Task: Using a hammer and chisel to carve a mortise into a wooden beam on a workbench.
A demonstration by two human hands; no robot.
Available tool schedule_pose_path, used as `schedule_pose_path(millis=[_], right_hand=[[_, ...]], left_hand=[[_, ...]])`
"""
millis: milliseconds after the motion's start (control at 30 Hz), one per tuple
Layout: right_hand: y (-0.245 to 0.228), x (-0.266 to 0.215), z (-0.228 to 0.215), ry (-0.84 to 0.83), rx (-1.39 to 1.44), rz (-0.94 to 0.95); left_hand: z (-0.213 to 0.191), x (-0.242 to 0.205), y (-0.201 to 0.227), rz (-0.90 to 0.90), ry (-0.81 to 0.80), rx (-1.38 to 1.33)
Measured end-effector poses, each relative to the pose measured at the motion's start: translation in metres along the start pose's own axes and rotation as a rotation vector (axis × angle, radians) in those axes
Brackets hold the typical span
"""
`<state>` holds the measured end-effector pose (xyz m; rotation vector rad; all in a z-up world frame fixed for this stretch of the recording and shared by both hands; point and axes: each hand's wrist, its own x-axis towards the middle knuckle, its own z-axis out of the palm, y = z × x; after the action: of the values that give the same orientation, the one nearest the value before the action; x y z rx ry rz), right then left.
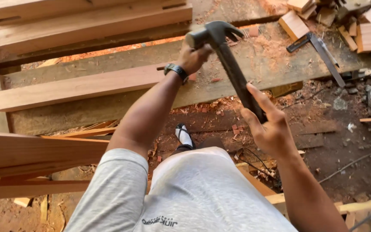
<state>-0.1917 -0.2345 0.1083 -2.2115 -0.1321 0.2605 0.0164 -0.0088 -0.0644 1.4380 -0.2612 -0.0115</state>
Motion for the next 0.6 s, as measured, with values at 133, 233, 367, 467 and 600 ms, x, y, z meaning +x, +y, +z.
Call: schedule_pose_path(millis=[133,233,367,467,600], right_hand=[[0.014,-0.021,-0.003,0.106,0.018,-0.043],[0.021,-0.033,-0.006,0.131,0.101,-0.019],[0.033,-0.043,-0.006,0.178,0.100,-0.038],[0.035,-0.048,-0.005,0.183,0.102,-0.051],[0.033,-0.053,-0.006,0.210,0.041,-0.061]], left_hand=[[0.005,0.014,0.027,0.308,0.059,-0.202],[0.002,0.009,0.055,0.348,-0.053,0.036],[-0.002,-0.004,0.057,0.320,-0.171,0.068],[-0.003,-0.010,0.054,0.290,-0.182,0.043],[-0.005,-0.015,0.058,0.234,-0.182,0.083]])
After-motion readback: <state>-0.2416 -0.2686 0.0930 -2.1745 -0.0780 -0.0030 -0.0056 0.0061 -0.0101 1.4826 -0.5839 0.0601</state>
